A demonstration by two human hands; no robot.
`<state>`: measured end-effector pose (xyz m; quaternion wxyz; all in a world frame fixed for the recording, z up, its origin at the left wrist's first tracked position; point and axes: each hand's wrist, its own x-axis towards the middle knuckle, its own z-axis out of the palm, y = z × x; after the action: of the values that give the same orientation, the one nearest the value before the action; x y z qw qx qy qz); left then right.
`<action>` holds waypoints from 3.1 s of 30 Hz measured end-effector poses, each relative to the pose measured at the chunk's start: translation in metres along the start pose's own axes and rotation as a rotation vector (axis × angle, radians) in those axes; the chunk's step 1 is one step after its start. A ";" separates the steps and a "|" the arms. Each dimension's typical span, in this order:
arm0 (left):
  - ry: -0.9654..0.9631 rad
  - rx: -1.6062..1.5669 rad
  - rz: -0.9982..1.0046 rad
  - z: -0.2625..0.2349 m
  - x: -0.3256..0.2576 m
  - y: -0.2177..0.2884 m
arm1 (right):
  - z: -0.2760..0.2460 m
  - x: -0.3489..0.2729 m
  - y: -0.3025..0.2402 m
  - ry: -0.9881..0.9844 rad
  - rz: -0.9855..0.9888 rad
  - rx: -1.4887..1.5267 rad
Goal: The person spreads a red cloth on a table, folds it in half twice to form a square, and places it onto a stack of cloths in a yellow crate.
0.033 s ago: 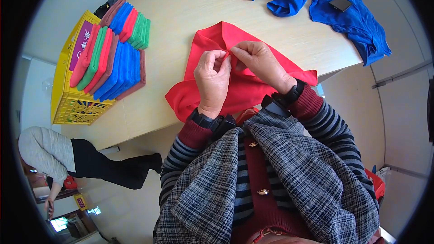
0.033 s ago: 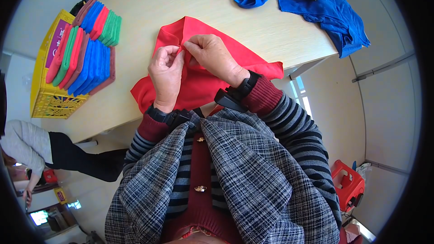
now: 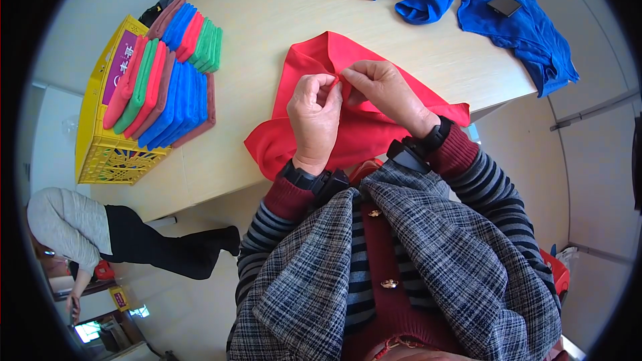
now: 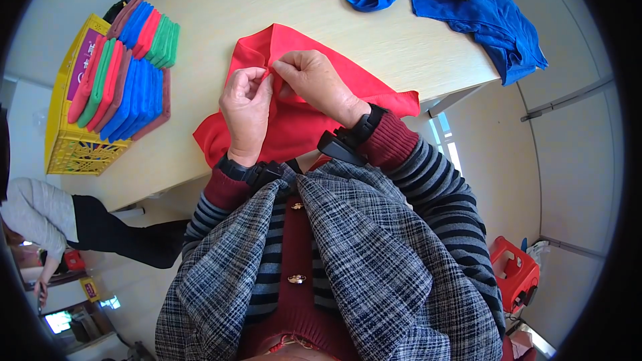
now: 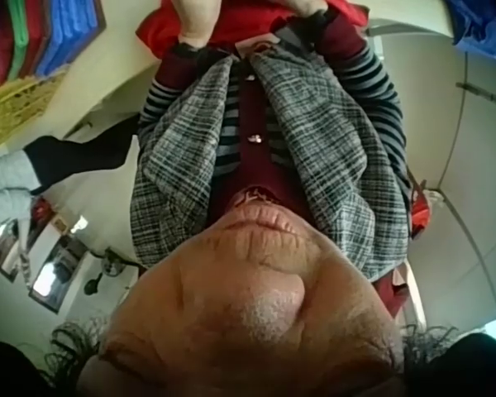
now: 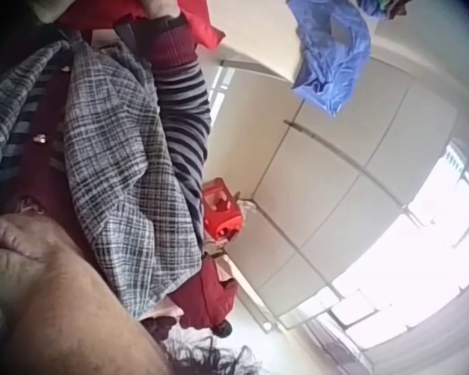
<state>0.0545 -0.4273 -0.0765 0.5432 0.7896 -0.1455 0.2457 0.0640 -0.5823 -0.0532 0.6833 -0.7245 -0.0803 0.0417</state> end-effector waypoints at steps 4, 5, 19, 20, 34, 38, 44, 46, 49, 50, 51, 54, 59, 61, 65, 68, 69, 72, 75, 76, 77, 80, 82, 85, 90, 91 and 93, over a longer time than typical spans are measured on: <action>0.023 0.105 0.150 -0.001 -0.002 -0.004 | -0.002 0.000 0.000 -0.046 0.065 0.089; 0.022 0.126 0.165 -0.001 -0.003 -0.004 | -0.003 0.000 0.000 -0.062 0.072 0.104; -0.017 0.273 0.302 0.000 -0.010 0.002 | -0.008 -0.001 0.005 -0.155 0.160 0.161; -0.017 0.277 0.305 -0.002 -0.009 0.003 | -0.008 0.000 0.008 -0.162 0.187 0.240; -0.329 0.712 -0.029 0.009 0.154 -0.143 | -0.007 -0.022 0.011 -0.165 0.158 0.111; -0.596 0.776 -0.133 0.035 0.171 -0.161 | -0.009 -0.036 0.006 -0.128 0.075 0.056; -0.582 0.770 -0.178 -0.003 0.204 -0.146 | -0.053 -0.052 -0.035 -0.164 0.069 0.001; -0.455 0.694 -0.019 -0.037 0.223 -0.123 | -0.071 -0.053 -0.059 -0.120 -0.045 -0.094; -0.376 0.545 -0.029 -0.076 0.253 -0.052 | -0.101 -0.051 -0.094 -0.013 -0.238 -0.263; -0.351 0.491 -0.022 -0.087 0.258 -0.024 | -0.110 -0.050 -0.105 0.043 -0.321 -0.335; -0.307 0.512 0.010 -0.096 0.262 0.003 | -0.121 -0.050 -0.119 0.041 -0.399 -0.377; -0.243 0.577 0.052 -0.112 0.261 0.072 | -0.141 -0.047 -0.148 0.125 -0.582 -0.493; -0.253 0.505 0.023 -0.131 0.259 0.114 | -0.177 -0.031 -0.154 0.304 -0.759 -0.715; -0.261 0.509 0.003 -0.142 0.259 0.114 | -0.177 -0.024 -0.159 0.270 -0.743 -0.702; -0.284 0.468 -0.045 -0.154 0.259 0.112 | -0.175 -0.019 -0.167 0.208 -0.699 -0.681; -0.279 0.386 -0.057 -0.157 0.258 0.112 | -0.171 -0.018 -0.170 0.211 -0.705 -0.681; -0.290 0.362 -0.059 -0.159 0.260 0.111 | -0.170 -0.017 -0.170 0.230 -0.699 -0.660; -0.319 0.302 -0.056 -0.154 0.265 0.109 | -0.170 -0.015 -0.167 0.277 -0.684 -0.629; -0.335 0.232 -0.135 -0.136 0.262 0.096 | -0.179 -0.011 -0.157 0.261 -0.617 -0.647; -0.332 0.228 -0.137 -0.131 0.261 0.090 | -0.180 -0.014 -0.155 0.258 -0.618 -0.650; -0.345 0.196 -0.144 -0.126 0.263 0.081 | -0.182 -0.014 -0.155 0.268 -0.644 -0.676; -0.370 0.124 -0.155 -0.117 0.269 0.068 | -0.175 -0.015 -0.164 0.292 -0.698 -0.733; -0.317 0.080 -0.086 -0.109 0.270 0.062 | -0.158 -0.031 -0.177 0.342 -0.809 -0.793; -0.305 0.014 -0.067 -0.110 0.272 0.043 | -0.116 -0.055 -0.192 0.326 -0.896 -0.877; -0.269 -0.039 -0.176 -0.142 0.255 -0.053 | -0.022 -0.056 -0.141 0.003 -0.924 -0.760; -0.251 0.034 -0.217 -0.159 0.243 -0.083 | 0.000 -0.051 -0.117 -0.067 -0.890 -0.723; -0.206 0.701 -0.054 -0.209 0.199 -0.139 | 0.050 -0.038 -0.056 -0.200 -0.827 -0.668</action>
<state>0.2419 -0.1748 -0.0174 0.2284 0.9519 -0.0854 0.1855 0.0143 -0.5372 -0.0019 0.3641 -0.8028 -0.4324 -0.1898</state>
